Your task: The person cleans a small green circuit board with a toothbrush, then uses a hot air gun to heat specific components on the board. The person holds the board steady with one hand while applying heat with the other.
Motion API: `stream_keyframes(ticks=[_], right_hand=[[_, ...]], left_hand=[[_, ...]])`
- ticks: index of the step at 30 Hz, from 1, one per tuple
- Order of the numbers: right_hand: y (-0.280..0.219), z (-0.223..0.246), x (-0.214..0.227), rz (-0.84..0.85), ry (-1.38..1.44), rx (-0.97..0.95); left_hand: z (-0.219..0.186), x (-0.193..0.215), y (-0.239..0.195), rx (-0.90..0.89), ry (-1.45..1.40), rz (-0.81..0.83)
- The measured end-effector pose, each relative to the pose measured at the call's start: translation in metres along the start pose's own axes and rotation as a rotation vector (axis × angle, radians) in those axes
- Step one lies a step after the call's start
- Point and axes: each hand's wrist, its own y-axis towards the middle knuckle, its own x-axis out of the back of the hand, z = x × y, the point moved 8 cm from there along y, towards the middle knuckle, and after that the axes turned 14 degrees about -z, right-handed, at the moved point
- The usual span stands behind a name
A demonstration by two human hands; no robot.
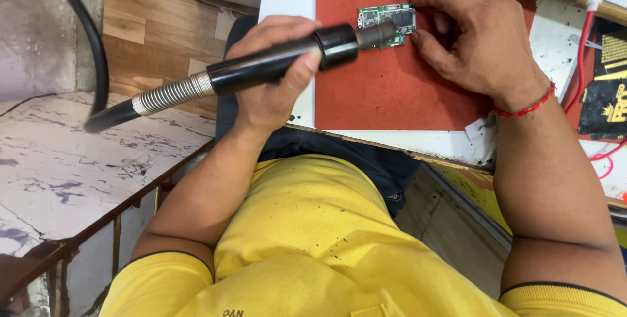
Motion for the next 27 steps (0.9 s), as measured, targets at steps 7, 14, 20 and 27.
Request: stream_keyframes(ticks=[7,14,20,27], right_hand=[[-0.003,-0.002,0.000,-0.007,0.006,-0.003],[-0.005,-0.007,-0.003,0.012,0.005,-0.026],[-0.010,-0.014,-0.005,-0.004,0.025,-0.009],[-0.017,-0.026,-0.010,0.032,0.033,-0.050]], left_hand=[[-0.002,-0.003,0.000,-0.012,0.006,0.040],[-0.005,0.002,-0.005,-0.032,0.056,0.004],[-0.005,-0.003,-0.001,-0.006,0.033,0.043],[-0.004,-0.001,-0.003,-0.007,0.023,0.024]])
